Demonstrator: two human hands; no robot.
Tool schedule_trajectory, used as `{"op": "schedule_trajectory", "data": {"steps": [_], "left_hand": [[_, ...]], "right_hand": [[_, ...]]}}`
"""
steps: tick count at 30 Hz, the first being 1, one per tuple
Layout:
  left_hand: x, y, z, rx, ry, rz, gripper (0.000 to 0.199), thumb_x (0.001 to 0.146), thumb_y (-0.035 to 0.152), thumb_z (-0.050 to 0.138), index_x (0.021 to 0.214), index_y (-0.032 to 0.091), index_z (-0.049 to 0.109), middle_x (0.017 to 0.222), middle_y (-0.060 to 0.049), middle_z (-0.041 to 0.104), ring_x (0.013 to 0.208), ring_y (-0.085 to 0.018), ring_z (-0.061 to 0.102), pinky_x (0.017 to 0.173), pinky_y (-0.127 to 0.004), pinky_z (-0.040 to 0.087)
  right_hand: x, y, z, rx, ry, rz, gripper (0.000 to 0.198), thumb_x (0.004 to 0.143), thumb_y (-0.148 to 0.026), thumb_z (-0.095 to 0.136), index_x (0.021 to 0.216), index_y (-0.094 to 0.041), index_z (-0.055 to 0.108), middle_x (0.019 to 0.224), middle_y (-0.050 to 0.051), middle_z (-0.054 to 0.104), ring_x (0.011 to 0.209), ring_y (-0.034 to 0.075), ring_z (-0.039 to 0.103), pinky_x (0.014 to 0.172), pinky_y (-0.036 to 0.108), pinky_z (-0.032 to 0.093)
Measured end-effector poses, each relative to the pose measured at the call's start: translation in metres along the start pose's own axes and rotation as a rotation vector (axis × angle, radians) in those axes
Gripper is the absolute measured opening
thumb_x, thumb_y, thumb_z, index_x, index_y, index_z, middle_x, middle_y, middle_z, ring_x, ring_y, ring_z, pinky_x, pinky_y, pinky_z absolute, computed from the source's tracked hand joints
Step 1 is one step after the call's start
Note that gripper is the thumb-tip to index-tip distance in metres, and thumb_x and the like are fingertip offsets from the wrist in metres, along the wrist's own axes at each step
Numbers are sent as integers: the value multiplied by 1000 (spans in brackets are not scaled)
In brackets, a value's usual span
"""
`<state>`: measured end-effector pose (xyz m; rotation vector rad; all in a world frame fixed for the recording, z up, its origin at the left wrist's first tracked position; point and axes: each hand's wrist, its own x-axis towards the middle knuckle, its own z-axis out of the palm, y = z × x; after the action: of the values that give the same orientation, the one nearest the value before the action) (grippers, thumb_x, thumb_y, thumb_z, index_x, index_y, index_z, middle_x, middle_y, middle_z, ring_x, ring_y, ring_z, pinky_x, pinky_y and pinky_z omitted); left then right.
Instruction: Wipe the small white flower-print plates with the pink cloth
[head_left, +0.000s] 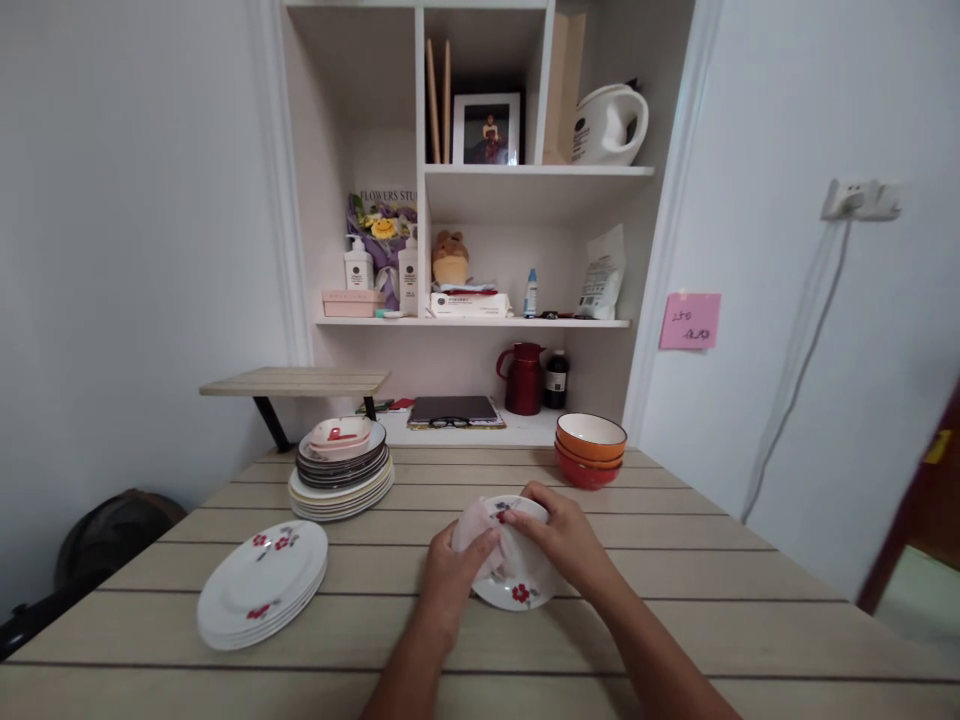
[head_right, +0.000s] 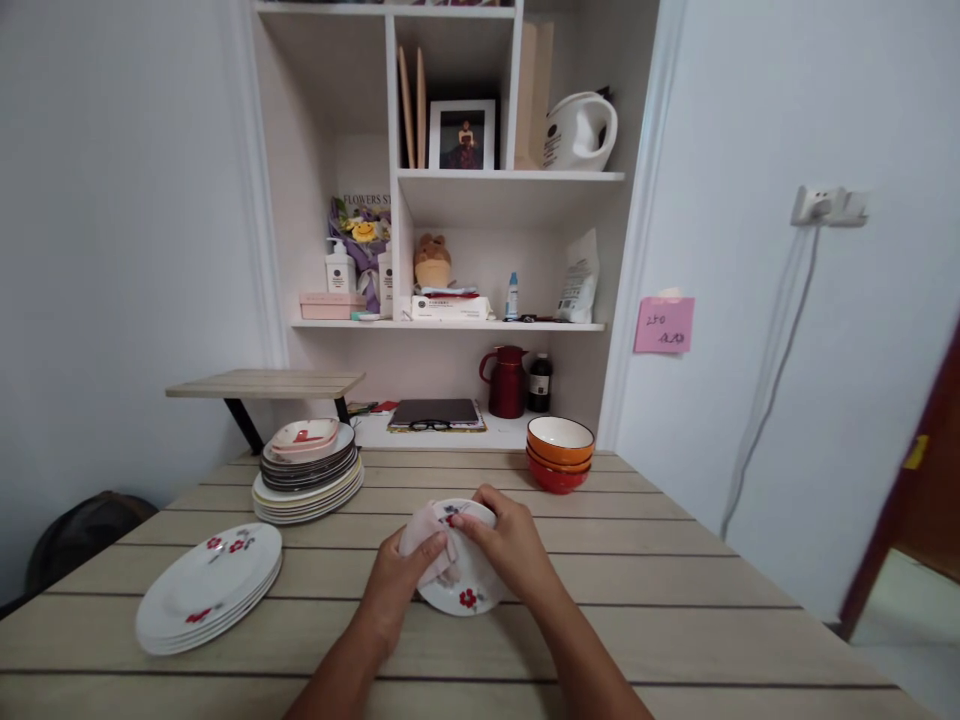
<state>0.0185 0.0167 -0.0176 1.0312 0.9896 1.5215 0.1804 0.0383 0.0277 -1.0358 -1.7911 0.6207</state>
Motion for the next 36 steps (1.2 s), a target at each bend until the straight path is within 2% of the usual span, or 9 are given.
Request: {"op": "schedule_trajectory", "data": {"steps": [5,11,16,23,28,30,33,36], "left_hand": [[-4,4,0,-34,43,-11,51,60,43,84,96,9,74,75,-7,72,64,-17,64,62,-25,51],[-5,9,-1,-101,78,-40,61,60,44,84,109,9,71,90,-12,75,69,-20,67,65,-27,53],[-5,10,1,-125,116,-36,57,61,49,82,99,8,73,84,-12,75,70,-21,69,63,-27,53],[-2,-3,4,-71,137,-83,65,56,61,79,94,9,72,70,-9,74,53,-19,65,45,-24,47],[-2,-7,5,-87,153,-47,68,56,60,80,99,9,71,72,-11,74,53,-18,65,44,-23,45],[-3,-7,4,-84,177,-16,67,56,59,79,100,9,71,72,-10,74,53,-18,64,44,-23,44],[-2,-4,0,-18,203,19,63,60,59,77,97,9,71,72,-10,73,53,-17,62,43,-22,42],[-1,-1,-1,139,182,54,50,64,52,77,91,10,73,71,-8,72,54,-16,60,47,-23,44]], "right_hand": [[-2,3,13,153,33,-2,22,81,-40,61,72,-21,53,67,-3,55,67,17,50,61,26,37],[-4,10,34,400,98,86,24,78,-43,63,73,-21,55,68,-2,57,66,18,51,60,26,39],[-6,7,39,524,166,106,26,78,-44,66,74,-21,56,69,-2,58,66,17,52,61,26,41],[-4,7,45,801,315,241,30,75,-47,69,88,-23,56,74,-2,63,62,16,55,57,26,44],[-3,6,49,918,311,339,37,72,-48,70,95,-25,53,78,-1,67,65,19,61,60,30,48],[-2,5,46,916,225,366,41,71,-49,71,99,-24,54,84,2,69,69,20,63,62,31,49],[0,3,33,783,94,365,40,73,-51,69,98,-22,55,86,4,69,70,21,63,60,29,47],[3,4,16,581,153,217,40,72,-46,72,100,-23,55,87,2,66,72,19,61,64,28,46]]}}
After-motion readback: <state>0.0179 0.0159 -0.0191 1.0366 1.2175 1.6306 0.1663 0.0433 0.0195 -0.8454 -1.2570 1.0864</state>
